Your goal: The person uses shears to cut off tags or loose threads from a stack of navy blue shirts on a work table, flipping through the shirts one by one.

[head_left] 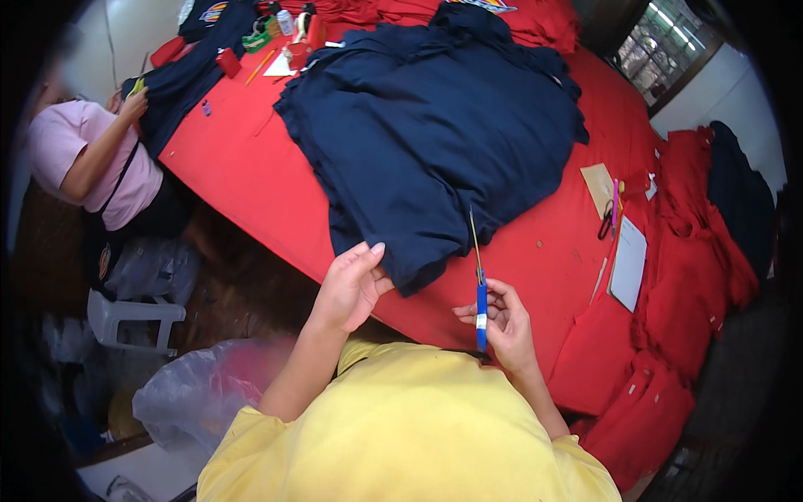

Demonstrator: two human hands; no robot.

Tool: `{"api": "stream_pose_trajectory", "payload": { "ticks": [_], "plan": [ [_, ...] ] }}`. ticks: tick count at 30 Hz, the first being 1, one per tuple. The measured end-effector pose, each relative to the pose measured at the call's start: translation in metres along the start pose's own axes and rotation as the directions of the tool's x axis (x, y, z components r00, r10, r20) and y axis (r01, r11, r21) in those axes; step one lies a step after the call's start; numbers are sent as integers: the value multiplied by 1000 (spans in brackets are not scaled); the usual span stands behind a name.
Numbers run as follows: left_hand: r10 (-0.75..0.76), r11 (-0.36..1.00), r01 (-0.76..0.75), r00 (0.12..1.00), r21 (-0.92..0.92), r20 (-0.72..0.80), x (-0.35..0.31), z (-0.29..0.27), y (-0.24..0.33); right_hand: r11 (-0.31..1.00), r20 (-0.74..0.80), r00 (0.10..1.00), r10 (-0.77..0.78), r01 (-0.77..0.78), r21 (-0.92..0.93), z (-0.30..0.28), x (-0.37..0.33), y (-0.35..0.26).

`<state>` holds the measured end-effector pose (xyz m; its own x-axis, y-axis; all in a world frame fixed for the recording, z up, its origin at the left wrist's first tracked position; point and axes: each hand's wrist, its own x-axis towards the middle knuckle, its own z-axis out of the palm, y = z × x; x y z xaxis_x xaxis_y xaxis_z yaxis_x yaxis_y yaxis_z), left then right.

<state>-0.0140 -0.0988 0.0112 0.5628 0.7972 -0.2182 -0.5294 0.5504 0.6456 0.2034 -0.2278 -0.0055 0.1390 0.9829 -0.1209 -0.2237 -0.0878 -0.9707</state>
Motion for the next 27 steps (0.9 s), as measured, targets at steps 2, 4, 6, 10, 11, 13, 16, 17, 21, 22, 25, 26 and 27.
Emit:
{"api": "stream_pose_trajectory", "payload": {
  "ticks": [2,4,6,10,11,13,16,17,21,22,25,26,27],
  "plan": [
    [3,999,-2,1000,-48,18,0,-2,8,995,17,999,-34,36,-91,4,0,-4],
    [7,999,-6,999,-35,39,-2,-2,10,973,32,997,-75,80,-216,5,-2,-13],
    [37,999,-39,996,23,78,-4,11,12,893,116,977,-179,211,-397,-2,-1,-14],
    [39,997,-41,999,68,32,-8,16,0,828,192,958,-214,282,-484,-1,-6,-21],
    [3,999,-3,1000,44,0,-11,18,-6,911,120,983,-140,175,-373,1,-7,-19],
    [-44,998,46,998,48,-46,-14,17,-28,993,12,1000,23,-21,-119,11,-5,-17],
    [-54,963,58,998,263,-23,-11,3,-69,995,-20,997,70,-69,79,17,11,5],
    [-87,955,97,995,280,-47,-8,3,-71,998,11,999,49,-50,36,19,17,11],
    [-157,939,196,975,281,-155,0,1,-71,1000,-37,999,16,-15,14,29,29,24],
    [-160,942,205,970,266,-182,3,-1,-69,1000,-39,999,18,-17,22,29,29,24],
    [-77,982,107,979,154,-189,23,-12,-54,999,-70,998,-1,4,49,31,29,23],
    [-22,988,56,971,141,-238,35,-20,-43,999,-67,998,9,-7,39,30,29,25],
    [26,998,-9,967,69,-254,47,-28,-30,999,-66,998,18,-17,28,27,27,27]
  ]
}}
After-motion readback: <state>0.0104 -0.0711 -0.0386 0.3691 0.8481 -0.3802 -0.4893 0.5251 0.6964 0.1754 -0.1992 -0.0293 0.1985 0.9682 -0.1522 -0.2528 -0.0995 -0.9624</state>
